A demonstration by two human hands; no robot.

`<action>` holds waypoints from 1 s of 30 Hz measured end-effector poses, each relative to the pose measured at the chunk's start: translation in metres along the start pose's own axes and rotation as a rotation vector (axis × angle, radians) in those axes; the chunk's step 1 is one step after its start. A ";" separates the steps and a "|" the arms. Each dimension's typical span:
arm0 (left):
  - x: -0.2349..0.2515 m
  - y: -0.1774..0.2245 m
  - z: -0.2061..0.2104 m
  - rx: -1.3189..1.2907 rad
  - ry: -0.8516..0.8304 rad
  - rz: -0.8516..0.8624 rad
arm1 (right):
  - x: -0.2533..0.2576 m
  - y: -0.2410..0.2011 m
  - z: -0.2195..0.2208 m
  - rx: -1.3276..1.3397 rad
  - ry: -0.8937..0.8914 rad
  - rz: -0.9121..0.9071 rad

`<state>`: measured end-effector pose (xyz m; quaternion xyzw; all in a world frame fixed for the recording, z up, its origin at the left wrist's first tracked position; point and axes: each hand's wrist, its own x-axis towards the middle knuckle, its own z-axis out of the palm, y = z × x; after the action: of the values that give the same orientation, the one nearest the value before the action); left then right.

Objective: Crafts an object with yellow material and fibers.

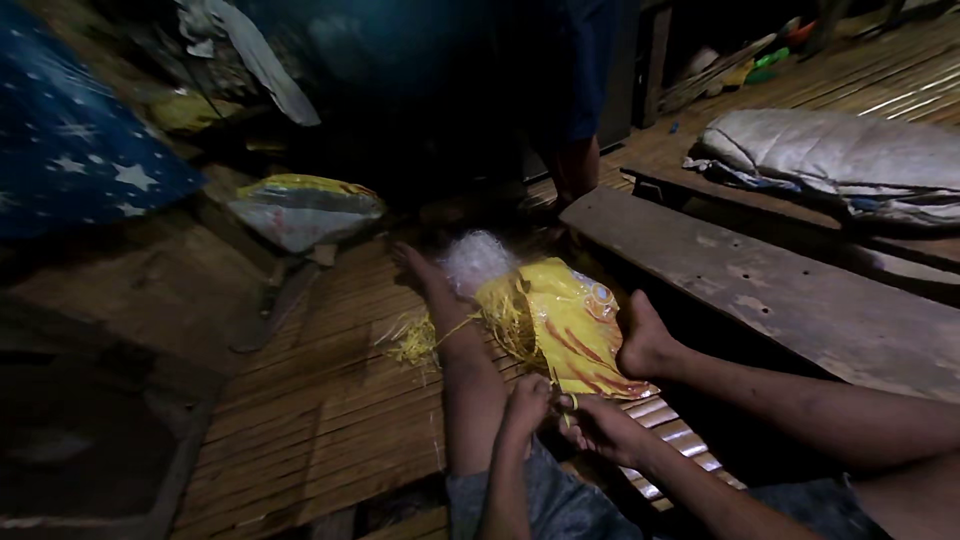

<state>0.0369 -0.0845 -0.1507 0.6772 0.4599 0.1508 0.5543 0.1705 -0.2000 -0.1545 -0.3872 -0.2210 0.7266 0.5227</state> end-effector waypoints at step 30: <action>-0.001 0.002 -0.003 -0.135 -0.014 0.038 | 0.006 0.007 0.005 0.065 0.068 -0.095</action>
<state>0.0352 -0.0838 -0.1479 0.6477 0.4320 0.1872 0.5990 0.1620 -0.1963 -0.1586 -0.3835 -0.1976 0.6942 0.5761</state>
